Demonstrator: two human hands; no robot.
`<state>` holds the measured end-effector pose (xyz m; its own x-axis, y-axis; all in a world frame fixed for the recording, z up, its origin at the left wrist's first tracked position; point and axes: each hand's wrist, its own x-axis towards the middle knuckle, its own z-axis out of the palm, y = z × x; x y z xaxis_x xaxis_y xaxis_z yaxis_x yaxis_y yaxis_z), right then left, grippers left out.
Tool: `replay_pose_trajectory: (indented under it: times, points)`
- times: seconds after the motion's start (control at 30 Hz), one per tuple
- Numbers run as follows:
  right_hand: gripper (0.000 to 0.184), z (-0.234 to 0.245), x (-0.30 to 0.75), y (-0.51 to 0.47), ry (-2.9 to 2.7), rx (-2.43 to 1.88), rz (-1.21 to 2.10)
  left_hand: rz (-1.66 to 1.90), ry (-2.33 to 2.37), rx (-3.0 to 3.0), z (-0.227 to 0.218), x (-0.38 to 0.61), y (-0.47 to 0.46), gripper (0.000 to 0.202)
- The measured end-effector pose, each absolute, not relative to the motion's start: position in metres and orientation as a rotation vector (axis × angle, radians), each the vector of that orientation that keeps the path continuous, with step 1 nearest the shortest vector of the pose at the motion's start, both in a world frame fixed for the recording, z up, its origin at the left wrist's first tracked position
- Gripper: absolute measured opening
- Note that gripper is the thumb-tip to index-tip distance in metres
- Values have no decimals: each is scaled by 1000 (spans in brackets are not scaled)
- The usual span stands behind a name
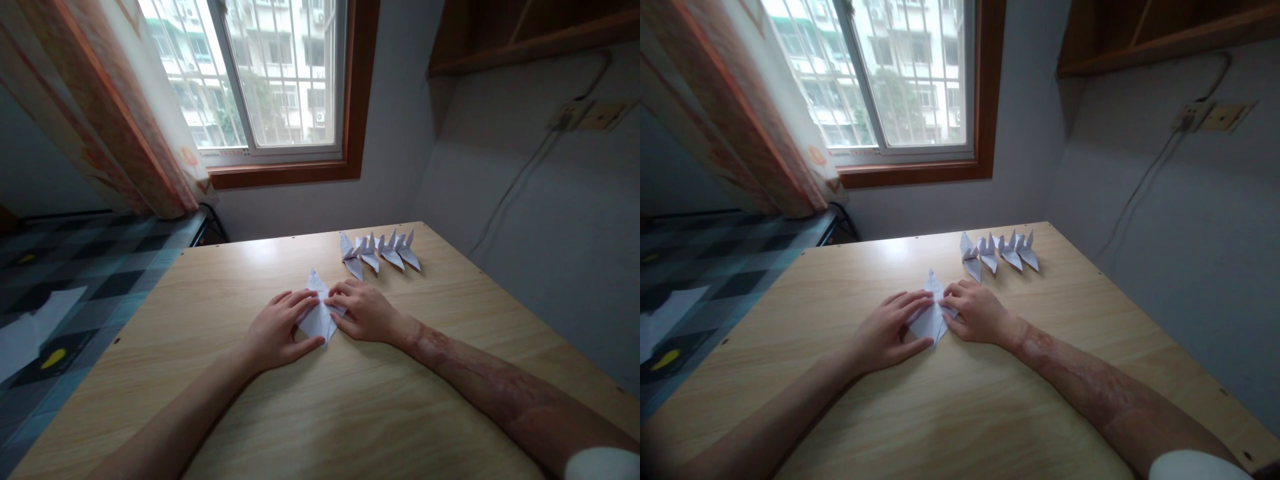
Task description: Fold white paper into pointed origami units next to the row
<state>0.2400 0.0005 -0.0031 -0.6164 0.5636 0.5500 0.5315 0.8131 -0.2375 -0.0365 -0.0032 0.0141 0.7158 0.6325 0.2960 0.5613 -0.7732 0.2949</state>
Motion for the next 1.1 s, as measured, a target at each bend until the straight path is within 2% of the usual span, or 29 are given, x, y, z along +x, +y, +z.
replay_pose_trajectory:
  times: [0.2, 0.33, 0.53, 0.83, 1.0, 1.1]
  points:
    - [22, -6, 241, 1, -2376, -833, 80, 531, 935, 2766, 12, -38, -3, 78]
    - [33, -5, 242, 1, -2389, -827, 103, 583, 999, 2769, 13, -36, -3, 77]
    - [51, -3, 244, 1, -2401, -782, 186, 604, 1082, 2851, 13, -34, -3, 53]
    - [77, -6, 247, 6, -2458, -750, 254, 643, 993, 2966, 8, -38, -2, 34]
    - [83, -5, 247, 5, -2471, -734, 261, 714, 967, 3036, 10, -37, -3, 26]
    - [74, -4, 246, 5, -2445, -741, 252, 755, 944, 3012, 10, -36, -3, 27]
